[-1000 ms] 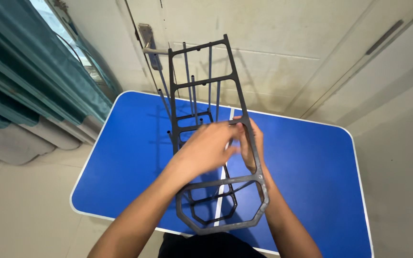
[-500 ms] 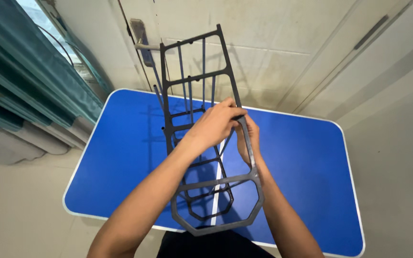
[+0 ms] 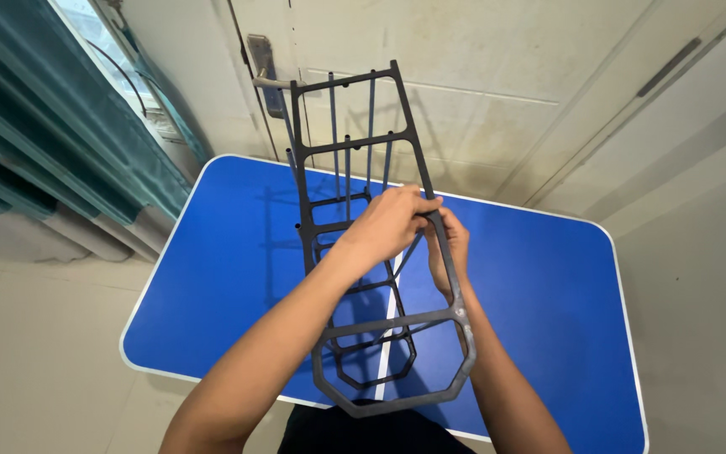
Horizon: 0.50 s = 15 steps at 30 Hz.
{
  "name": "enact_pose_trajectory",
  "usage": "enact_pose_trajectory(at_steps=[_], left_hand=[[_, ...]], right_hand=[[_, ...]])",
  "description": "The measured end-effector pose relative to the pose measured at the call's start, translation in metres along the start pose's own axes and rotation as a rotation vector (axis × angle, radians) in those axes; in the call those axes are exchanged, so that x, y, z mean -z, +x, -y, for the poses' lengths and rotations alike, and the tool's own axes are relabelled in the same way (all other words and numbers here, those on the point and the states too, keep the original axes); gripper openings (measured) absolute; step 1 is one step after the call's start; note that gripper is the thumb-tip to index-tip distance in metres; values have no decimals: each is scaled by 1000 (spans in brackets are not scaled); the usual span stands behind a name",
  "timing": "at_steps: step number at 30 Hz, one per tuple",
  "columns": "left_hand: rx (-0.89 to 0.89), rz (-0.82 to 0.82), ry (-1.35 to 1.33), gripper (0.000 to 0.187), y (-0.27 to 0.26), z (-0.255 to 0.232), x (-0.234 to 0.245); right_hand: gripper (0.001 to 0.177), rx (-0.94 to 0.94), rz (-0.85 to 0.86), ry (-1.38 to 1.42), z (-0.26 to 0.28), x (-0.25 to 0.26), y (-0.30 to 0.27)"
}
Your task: The person assembles a metal rack by inserting vertical rods into a black plastic frame and then attaching a second frame on top. The person works on a blue table, handling rods and frames by hand to complete the structure.
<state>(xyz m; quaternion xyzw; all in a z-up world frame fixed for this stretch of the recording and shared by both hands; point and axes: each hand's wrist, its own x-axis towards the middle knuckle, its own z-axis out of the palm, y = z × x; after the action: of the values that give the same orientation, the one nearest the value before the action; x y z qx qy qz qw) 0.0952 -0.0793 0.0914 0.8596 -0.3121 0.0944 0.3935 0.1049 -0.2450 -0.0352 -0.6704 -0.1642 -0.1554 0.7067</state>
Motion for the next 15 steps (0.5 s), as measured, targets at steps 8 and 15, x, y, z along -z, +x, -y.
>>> enact_pose_trajectory(at_steps=[8,15], left_hand=[[27,16,34,40,-3,-2,-1],[132,-18,53,36,-3,-2,1]], right_hand=[[11,43,-15,-45,5,-4,2],[15,89,25,-35,22,-11,-1]])
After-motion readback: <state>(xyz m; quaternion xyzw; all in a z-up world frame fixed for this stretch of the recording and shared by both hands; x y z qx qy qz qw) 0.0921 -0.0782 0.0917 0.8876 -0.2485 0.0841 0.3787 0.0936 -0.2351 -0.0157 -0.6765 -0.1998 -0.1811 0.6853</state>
